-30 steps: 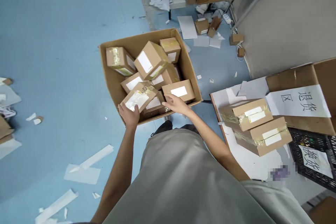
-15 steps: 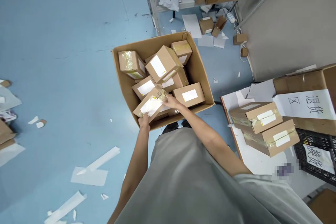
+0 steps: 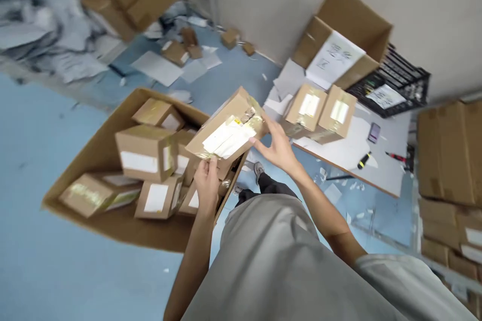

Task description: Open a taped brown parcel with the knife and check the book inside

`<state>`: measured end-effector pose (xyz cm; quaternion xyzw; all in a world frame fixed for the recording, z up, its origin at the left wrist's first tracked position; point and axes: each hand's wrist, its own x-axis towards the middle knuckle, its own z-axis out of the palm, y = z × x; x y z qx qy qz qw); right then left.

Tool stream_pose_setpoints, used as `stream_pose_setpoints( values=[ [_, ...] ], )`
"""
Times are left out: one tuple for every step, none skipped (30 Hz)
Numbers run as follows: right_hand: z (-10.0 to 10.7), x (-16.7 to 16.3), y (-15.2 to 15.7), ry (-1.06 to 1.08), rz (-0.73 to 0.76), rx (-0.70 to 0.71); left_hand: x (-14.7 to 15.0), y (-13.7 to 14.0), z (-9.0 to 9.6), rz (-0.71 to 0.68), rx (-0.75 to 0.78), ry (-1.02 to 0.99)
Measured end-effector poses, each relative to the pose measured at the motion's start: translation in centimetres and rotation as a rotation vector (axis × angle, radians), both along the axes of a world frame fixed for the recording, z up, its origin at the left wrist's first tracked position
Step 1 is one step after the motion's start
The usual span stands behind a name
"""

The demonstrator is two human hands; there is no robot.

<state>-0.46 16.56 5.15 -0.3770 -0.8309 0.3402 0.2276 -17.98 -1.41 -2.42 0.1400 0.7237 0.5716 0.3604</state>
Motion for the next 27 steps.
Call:
stream_pose_setpoints(
  values=[
    [1.9, 2.9, 0.9, 0.009, -0.09, 0.068, 1.9, 2.2, 1.6, -0.085, 0.046, -0.074],
    [3.8, 6.0, 1.8, 0.011, -0.173, 0.132, 4.1, 4.1, 3.1, -0.177, 0.092, -0.161],
    [5.7, 9.2, 2.6, 0.003, -0.249, 0.186, 6.6, 5.7, 4.5, -0.292, 0.129, -0.239],
    [7.4, 12.4, 3.4, -0.014, -0.32, 0.231, 9.2, 7.0, 5.9, -0.412, 0.151, -0.309],
    [8.9, 15.7, 4.1, -0.038, -0.386, 0.266, 11.9, 8.1, 7.0, -0.533, 0.161, -0.379],
    [10.2, 19.0, 4.7, -0.067, -0.445, 0.299, 14.6, 9.0, 8.0, -0.647, 0.162, -0.448],
    [11.1, 22.2, 5.4, -0.099, -0.501, 0.327, 17.3, 9.8, 8.8, -0.746, 0.156, -0.515],
    [11.6, 25.3, 6.1, -0.132, -0.555, 0.348, 19.9, 10.6, 9.3, -0.833, 0.145, -0.576],
    [11.8, 28.3, 6.8, -0.163, -0.603, 0.362, 22.5, 11.4, 9.6, -0.906, 0.129, -0.628],
    [11.5, 31.2, 7.6, -0.193, -0.646, 0.367, 25.0, 12.2, 9.6, -0.965, 0.11, -0.667],
    [11.0, 33.9, 8.5, -0.22, -0.684, 0.363, 27.4, 13.1, 9.4, -1.013, 0.09, -0.694],
    [10.1, 36.5, 9.6, -0.241, -0.713, 0.349, 29.8, 14.1, 8.9, -1.05, 0.069, -0.709],
    [9.1, 38.9, 10.8, -0.253, -0.733, 0.325, 32.2, 15.1, 8.3, -1.076, 0.047, -0.716],
    [7.8, 41.2, 12.3, -0.254, -0.742, 0.292, 34.5, 16.1, 7.6, -1.094, 0.023, -0.719],
    [6.5, 43.3, 13.9, -0.245, -0.741, 0.25, 36.8, 17.2, 6.8, -1.105, -0.003, -0.721],
    [5.1, 45.3, 15.6, -0.225, -0.731, 0.205, 38.9, 18.3, 5.9, -1.109, -0.031, -0.722],
    [3.6, 47.0, 17.5, -0.197, -0.716, 0.159, 41.0, 19.5, 5.0, -1.1, -0.062, -0.721],
    [2.0, 48.6, 19.4, -0.164, -0.698, 0.115, 42.8, 20.7, 4.2, -1.08, -0.094, -0.717],
    [0.4, 49.9, 21.4, -0.129, -0.68, 0.076, 44.5, 22.0, 3.3, -1.051, -0.126, -0.714],
    [-1.2, 50.9, 23.3, -0.093, -0.66, 0.041, 46.0, 23.3, 2.6, -1.016, -0.159, -0.71],
    [-2.8, 51.7, 25.2, -0.055, -0.638, 0.01, 47.2, 24.7, 1.8, -0.977, -0.189, -0.708],
    [-4.5, 52.1, 27.0, -0.019, -0.614, -0.023, 48.3, 26.1, 1.1, -0.936, -0.219, -0.706],
    [-6.1, 52.3, 28.7, 0.013, -0.591, -0.059, 49.1, 27.4, 0.5, -0.891, -0.252, -0.7],
    [-7.8, 52.3, 30.3, 0.036, -0.569, -0.099, 49.8, 28.8, -0.1, -0.845, -0.286, -0.688],
    [-9.3, 52.1, 31.7, 0.051, -0.552, -0.143, 50.3, 30.0, -0.6, -0.797, -0.32, -0.669],
    [-10.8, 51.7, 33.0, 0.064, -0.541, -0.189, 50.7, 31.2, -1.1, -0.754, -0.352, -0.647],
    [-12.2, 51.3, 34.0, 0.075, -0.536, -0.236, 50.9, 32.2, -1.5, -0.72, -0.381, -0.625]
  ],
)
